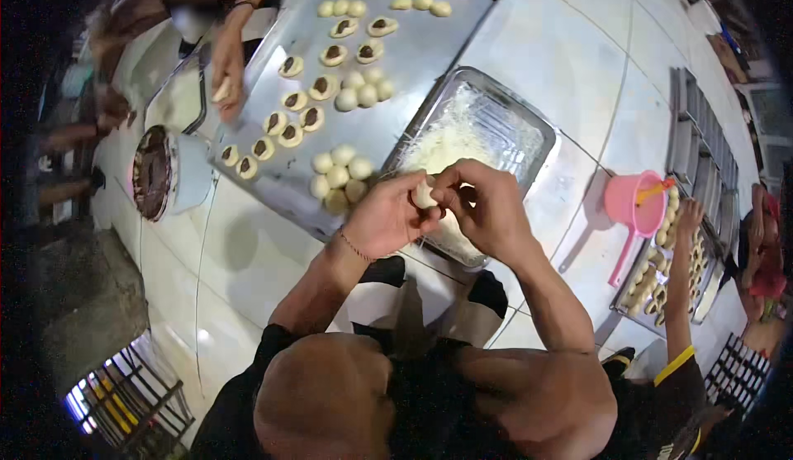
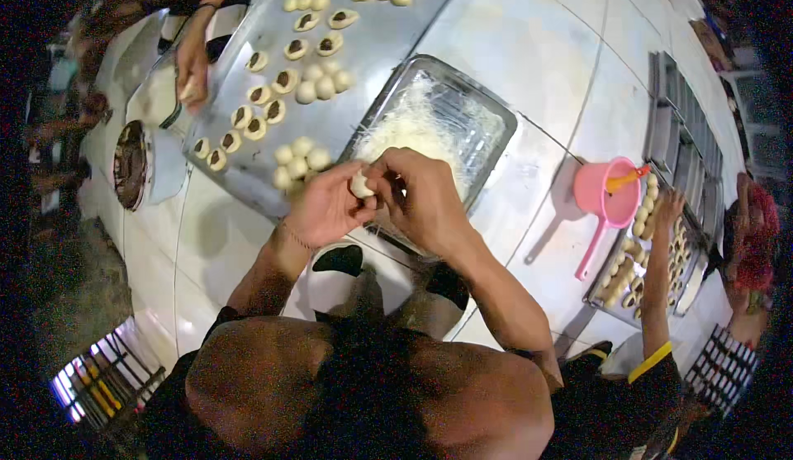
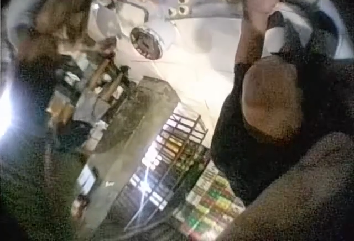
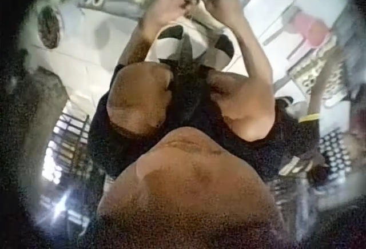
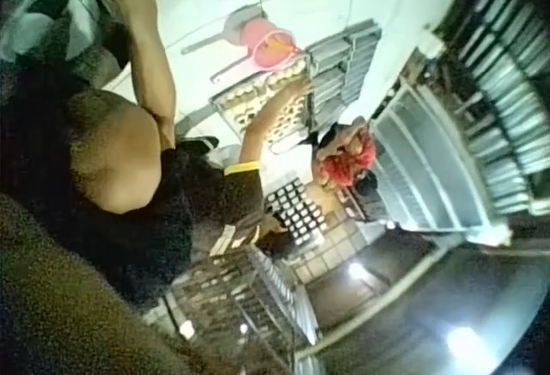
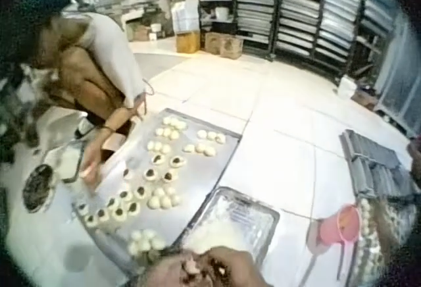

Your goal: Fill small dough balls with chocolate filling and coat them in a flour mixture.

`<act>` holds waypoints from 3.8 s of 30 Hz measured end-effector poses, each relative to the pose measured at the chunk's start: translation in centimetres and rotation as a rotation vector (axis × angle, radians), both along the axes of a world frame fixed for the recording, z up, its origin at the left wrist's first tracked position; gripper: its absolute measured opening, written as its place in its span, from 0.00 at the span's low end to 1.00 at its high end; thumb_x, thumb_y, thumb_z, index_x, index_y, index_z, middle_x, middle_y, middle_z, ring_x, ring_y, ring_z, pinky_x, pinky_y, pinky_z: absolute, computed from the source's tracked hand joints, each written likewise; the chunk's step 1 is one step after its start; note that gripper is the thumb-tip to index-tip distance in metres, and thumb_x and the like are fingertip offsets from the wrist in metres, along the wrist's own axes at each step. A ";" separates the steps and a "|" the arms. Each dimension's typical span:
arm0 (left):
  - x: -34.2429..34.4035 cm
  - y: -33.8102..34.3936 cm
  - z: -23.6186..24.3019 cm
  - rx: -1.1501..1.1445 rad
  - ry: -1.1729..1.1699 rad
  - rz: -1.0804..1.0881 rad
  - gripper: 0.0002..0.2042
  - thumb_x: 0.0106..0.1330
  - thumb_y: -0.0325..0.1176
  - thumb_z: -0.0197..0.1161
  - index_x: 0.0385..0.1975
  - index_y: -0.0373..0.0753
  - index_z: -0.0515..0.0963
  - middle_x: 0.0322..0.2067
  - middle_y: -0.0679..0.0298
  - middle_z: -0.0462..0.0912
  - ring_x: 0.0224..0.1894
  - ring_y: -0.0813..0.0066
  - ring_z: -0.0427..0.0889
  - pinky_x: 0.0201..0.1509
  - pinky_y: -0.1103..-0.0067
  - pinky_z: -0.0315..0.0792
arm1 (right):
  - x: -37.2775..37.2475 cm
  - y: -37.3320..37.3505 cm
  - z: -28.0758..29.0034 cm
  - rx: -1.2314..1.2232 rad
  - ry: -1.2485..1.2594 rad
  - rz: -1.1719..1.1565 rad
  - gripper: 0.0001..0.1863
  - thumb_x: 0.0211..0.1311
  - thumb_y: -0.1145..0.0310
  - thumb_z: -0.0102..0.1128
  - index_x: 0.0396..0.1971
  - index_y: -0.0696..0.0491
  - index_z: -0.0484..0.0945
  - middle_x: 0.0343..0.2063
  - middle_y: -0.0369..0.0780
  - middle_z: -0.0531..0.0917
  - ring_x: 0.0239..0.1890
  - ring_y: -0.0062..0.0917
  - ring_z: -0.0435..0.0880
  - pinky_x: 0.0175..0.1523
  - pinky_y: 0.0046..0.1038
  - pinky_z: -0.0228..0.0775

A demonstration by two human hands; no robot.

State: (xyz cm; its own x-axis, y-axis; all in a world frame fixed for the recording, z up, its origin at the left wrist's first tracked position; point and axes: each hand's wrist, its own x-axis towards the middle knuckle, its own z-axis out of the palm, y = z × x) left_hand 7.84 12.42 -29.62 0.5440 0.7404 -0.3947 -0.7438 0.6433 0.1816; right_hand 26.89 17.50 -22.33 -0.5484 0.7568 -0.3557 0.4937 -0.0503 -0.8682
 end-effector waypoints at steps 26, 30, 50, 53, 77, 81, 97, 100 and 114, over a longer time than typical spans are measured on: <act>-15.3 12.1 -8.4 0.335 2.816 -0.006 0.14 0.53 0.33 0.63 0.39 0.35 0.78 0.35 0.56 0.79 0.35 0.51 0.76 0.41 0.62 0.73 | 5.5 4.3 -15.8 0.829 -0.444 -0.083 0.09 0.53 0.74 0.60 0.36 0.58 0.79 0.33 0.46 0.82 0.31 0.40 0.80 0.38 0.35 0.73; -15.6 14.3 -8.7 0.283 2.760 -0.567 0.12 0.56 0.31 0.62 0.39 0.35 0.79 0.39 0.55 0.80 0.41 0.51 0.78 0.45 0.63 0.74 | 6.3 4.2 -15.6 0.480 -0.544 -0.055 0.11 0.54 0.73 0.60 0.38 0.58 0.78 0.31 0.47 0.82 0.30 0.41 0.79 0.36 0.37 0.72; 2.8 2.6 -6.0 -0.117 0.243 0.336 0.16 0.74 0.35 0.48 0.54 0.32 0.70 0.49 0.56 0.78 0.49 0.65 0.80 0.58 0.73 0.75 | 4.9 1.6 -8.6 0.081 0.028 -0.422 0.11 0.54 0.75 0.57 0.36 0.59 0.84 0.26 0.42 0.84 0.30 0.28 0.82 0.38 0.27 0.75; 4.1 1.9 -9.4 0.099 0.465 0.250 0.15 0.74 0.33 0.49 0.56 0.35 0.70 0.47 0.57 0.79 0.46 0.66 0.81 0.55 0.75 0.77 | 1.5 0.9 -8.3 0.231 -0.118 -0.346 0.12 0.55 0.74 0.57 0.38 0.58 0.84 0.31 0.42 0.86 0.33 0.30 0.83 0.40 0.28 0.75; 3.9 3.2 1.5 0.967 1.337 0.264 0.22 0.66 0.18 0.50 0.62 0.32 0.67 0.54 0.56 0.76 0.50 0.70 0.81 0.55 0.79 0.76 | 1.9 0.4 -5.7 0.604 0.254 -0.198 0.12 0.55 0.78 0.63 0.41 0.57 0.82 0.32 0.38 0.78 0.30 0.26 0.77 0.36 0.23 0.70; 2.5 3.0 1.5 0.476 1.198 0.186 0.23 0.66 0.18 0.51 0.62 0.29 0.66 0.58 0.55 0.74 0.54 0.72 0.78 0.58 0.80 0.72 | 1.3 -0.1 -4.8 0.592 0.162 -0.158 0.10 0.55 0.77 0.63 0.38 0.59 0.82 0.35 0.39 0.78 0.31 0.26 0.77 0.36 0.23 0.70; 4.7 2.2 3.5 0.524 0.945 0.358 0.17 0.66 0.25 0.58 0.55 0.35 0.71 0.49 0.57 0.77 0.49 0.75 0.76 0.55 0.83 0.70 | 1.4 0.0 -2.7 0.353 0.321 -0.304 0.04 0.63 0.77 0.61 0.36 0.61 0.81 0.33 0.40 0.80 0.32 0.22 0.78 0.36 0.20 0.73; 6.1 2.0 3.6 0.526 0.784 0.599 0.16 0.67 0.26 0.56 0.54 0.36 0.71 0.45 0.59 0.79 0.46 0.75 0.77 0.52 0.83 0.71 | 1.4 -0.1 -2.0 0.152 0.390 -0.378 0.05 0.62 0.78 0.61 0.37 0.62 0.80 0.31 0.40 0.80 0.30 0.22 0.78 0.36 0.19 0.73; 4.1 1.3 2.2 0.232 0.655 0.170 0.10 0.72 0.32 0.52 0.46 0.36 0.73 0.36 0.62 0.78 0.31 0.78 0.75 0.31 0.82 0.71 | 1.3 -0.4 -3.6 0.362 0.283 -0.279 0.09 0.61 0.81 0.60 0.41 0.60 0.79 0.32 0.41 0.80 0.31 0.22 0.78 0.38 0.21 0.74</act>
